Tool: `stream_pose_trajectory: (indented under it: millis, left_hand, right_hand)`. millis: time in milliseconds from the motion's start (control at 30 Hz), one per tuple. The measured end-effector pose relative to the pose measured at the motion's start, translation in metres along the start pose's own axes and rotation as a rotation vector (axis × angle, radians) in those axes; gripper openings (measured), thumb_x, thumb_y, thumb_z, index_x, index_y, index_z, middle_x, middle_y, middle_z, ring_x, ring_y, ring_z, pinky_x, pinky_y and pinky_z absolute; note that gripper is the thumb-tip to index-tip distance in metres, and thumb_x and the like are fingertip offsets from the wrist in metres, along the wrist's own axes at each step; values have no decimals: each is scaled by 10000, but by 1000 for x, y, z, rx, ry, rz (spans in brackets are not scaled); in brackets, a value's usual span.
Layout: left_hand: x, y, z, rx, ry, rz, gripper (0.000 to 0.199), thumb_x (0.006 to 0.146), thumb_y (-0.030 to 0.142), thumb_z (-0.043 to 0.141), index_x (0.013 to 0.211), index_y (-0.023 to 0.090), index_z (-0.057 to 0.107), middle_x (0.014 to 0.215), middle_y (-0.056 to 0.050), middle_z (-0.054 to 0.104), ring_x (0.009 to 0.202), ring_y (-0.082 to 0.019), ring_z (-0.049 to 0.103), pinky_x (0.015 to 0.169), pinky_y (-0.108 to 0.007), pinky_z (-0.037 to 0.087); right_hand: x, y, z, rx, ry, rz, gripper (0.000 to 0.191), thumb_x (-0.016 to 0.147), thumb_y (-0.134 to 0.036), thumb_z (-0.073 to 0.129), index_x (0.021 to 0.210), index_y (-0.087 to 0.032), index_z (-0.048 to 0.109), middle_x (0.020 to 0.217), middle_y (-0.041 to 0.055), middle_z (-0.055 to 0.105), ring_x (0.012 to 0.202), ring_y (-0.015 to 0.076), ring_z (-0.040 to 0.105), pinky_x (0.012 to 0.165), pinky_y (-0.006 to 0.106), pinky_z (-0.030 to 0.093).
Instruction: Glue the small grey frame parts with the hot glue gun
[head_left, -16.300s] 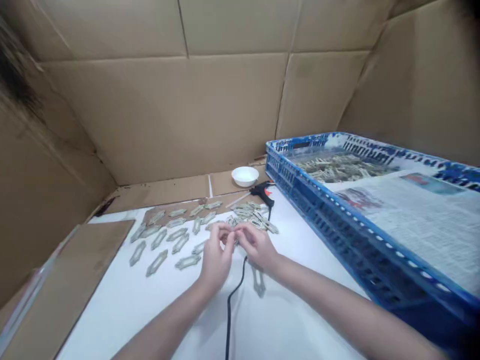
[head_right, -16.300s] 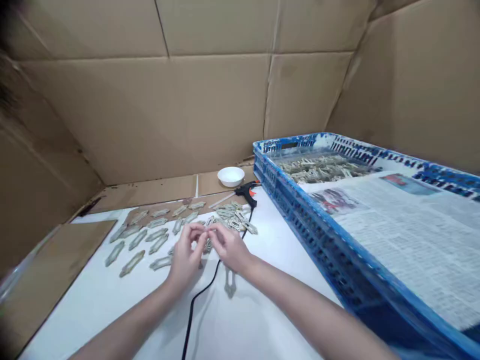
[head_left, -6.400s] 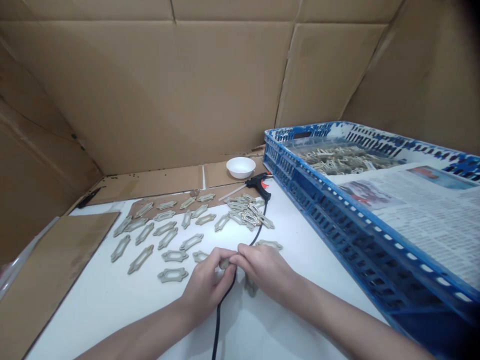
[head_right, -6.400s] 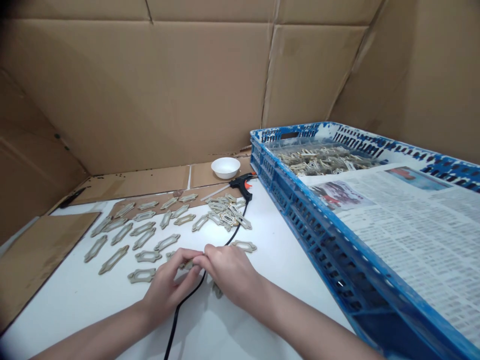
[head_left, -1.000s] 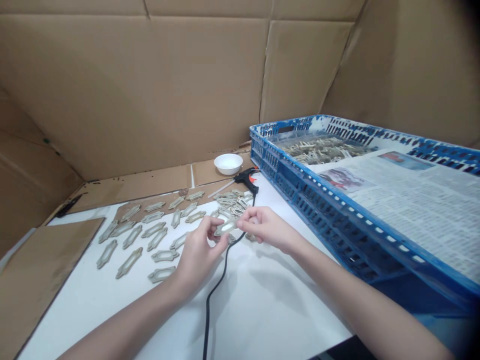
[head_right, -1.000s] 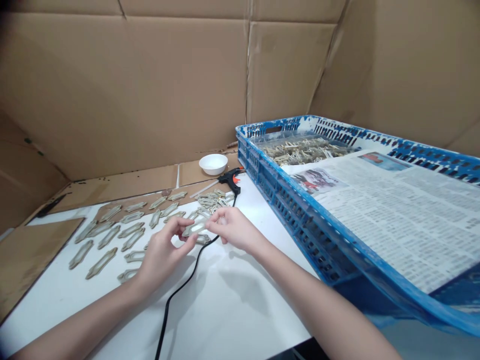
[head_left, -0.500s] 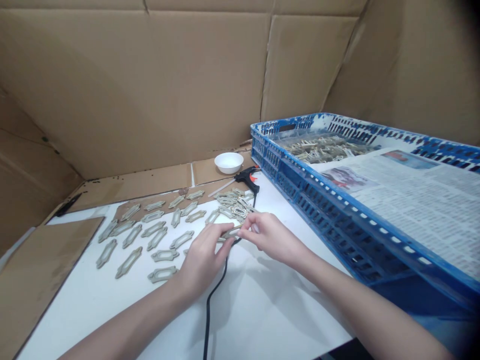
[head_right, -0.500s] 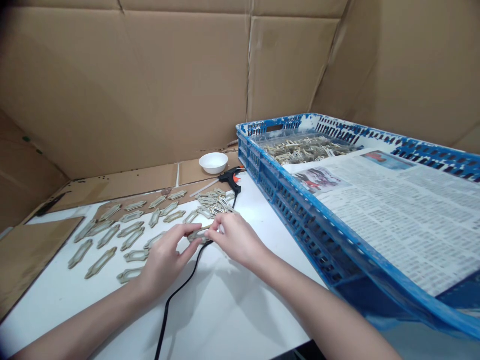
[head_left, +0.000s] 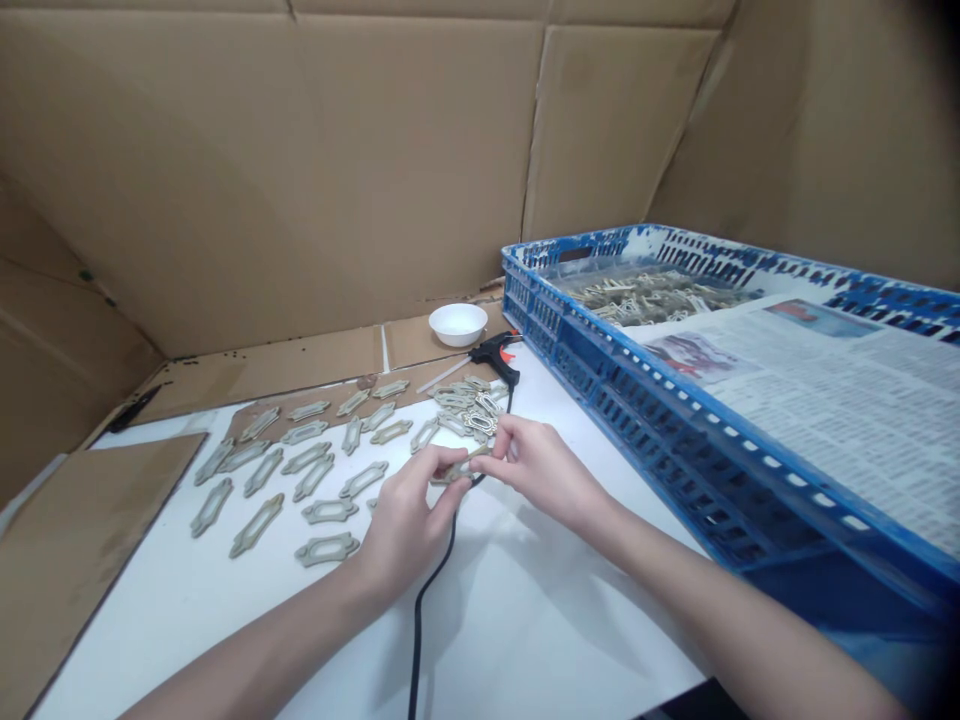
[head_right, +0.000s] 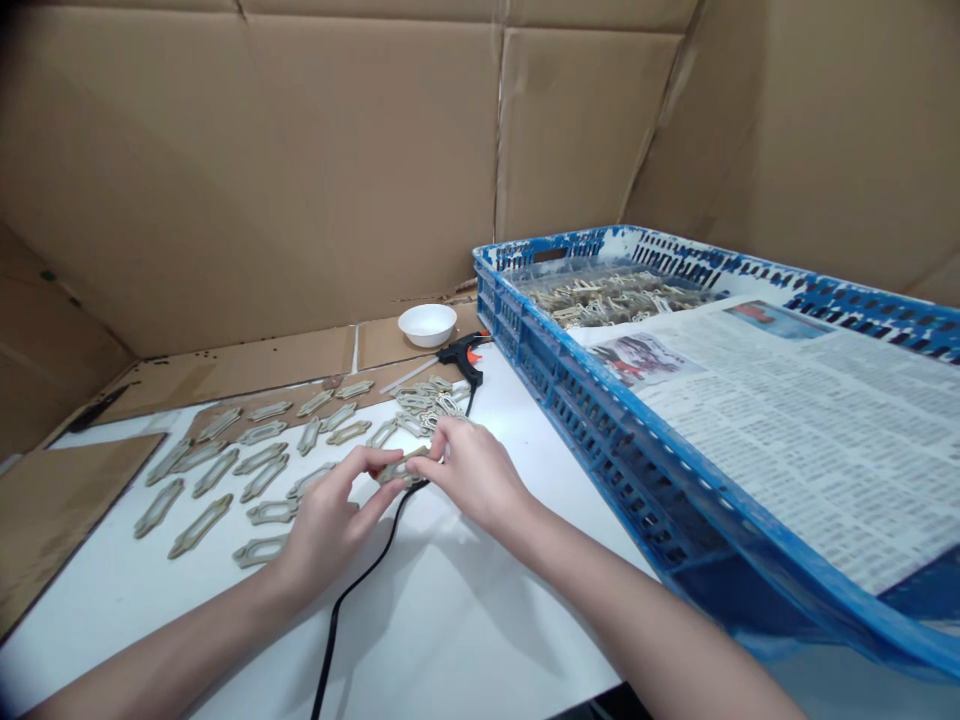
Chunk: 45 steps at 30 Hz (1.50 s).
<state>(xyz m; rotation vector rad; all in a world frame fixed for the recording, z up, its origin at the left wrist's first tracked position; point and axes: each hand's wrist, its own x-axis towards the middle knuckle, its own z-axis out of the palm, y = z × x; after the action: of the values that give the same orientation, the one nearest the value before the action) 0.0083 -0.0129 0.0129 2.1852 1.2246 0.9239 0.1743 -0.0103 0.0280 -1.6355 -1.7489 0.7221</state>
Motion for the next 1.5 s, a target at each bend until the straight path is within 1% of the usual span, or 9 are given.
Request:
stream_pose_trajectory:
  millis: [167, 267, 400, 500, 633, 733, 933, 1233, 1500]
  left_hand:
    - [7, -3, -4, -234, -4, -173, 148, 767, 266, 525, 897, 195, 533, 879, -12, 575, 781, -133, 531, 696, -235, 413]
    - [12, -6, -6, -366, -11, -260, 162, 766, 270, 510, 897, 175, 526, 880, -19, 554, 746, -123, 525, 643, -219, 415]
    - [19, -11, -11, -375, -13, -314, 150, 760, 248, 475, 874, 165, 525, 777, 2, 532, 640, -104, 492, 546, -200, 376]
    - [23, -17, -18, -241, -83, -303, 143, 735, 227, 462, 842, 169, 538, 697, 18, 512, 588, -103, 464, 521, -205, 348]
    - [24, -22, -33, -5, -380, -288, 164, 714, 222, 452, 824, 196, 572, 654, 23, 533, 573, -118, 480, 527, -218, 344]
    - [21, -20, -40, 147, -494, -262, 181, 722, 210, 429, 805, 217, 590, 692, 10, 567, 634, -140, 512, 563, -229, 355]
    - [17, -24, -32, 336, -488, -173, 210, 724, 170, 412, 775, 227, 607, 839, -27, 557, 715, -160, 530, 646, -253, 372]
    - [15, -36, -15, 459, -402, -90, 129, 767, 136, 368, 783, 190, 484, 789, -46, 538, 731, -169, 526, 660, -257, 372]
    - [20, -22, -35, 432, -357, -86, 113, 790, 295, 421, 768, 208, 490, 797, -46, 559, 756, -202, 514, 631, -277, 355]
  right_hand:
    - [15, 10, -4, 478, -115, 182, 372, 669, -479, 587, 554, -194, 377, 364, -88, 377, 335, 48, 288, 366, 179, 198]
    - [23, 17, -5, 802, -48, 305, 404, 749, -508, 486, 538, -188, 357, 345, -105, 295, 291, 24, 175, 328, 178, 91]
    - [28, 22, -3, 1012, -13, 419, 389, 821, -438, 417, 546, -182, 318, 367, -108, 290, 274, 9, 190, 322, 156, 94]
    - [28, 22, 1, 1017, -28, 436, 420, 829, -480, 380, 547, -185, 282, 383, -111, 268, 276, 5, 173, 314, 146, 77]
    - [27, 20, 3, 952, 27, 404, 481, 782, -580, 385, 536, -187, 258, 419, -108, 242, 297, 1, 151, 301, 133, 70]
    - [25, 19, 4, 922, 56, 360, 524, 748, -643, 369, 517, -191, 238, 413, -106, 202, 309, 7, 147, 295, 130, 81]
    - [24, 19, 8, 824, 57, 341, 568, 699, -723, 312, 502, -193, 259, 388, -92, 239, 311, 17, 175, 294, 143, 124]
    - [24, 20, 12, 795, 137, 284, 547, 740, -681, 310, 500, -190, 289, 390, -79, 272, 328, 34, 230, 315, 156, 176]
    - [22, 18, 12, 839, 97, 303, 540, 746, -689, 265, 516, -201, 250, 421, -84, 207, 340, 46, 178, 323, 167, 126]
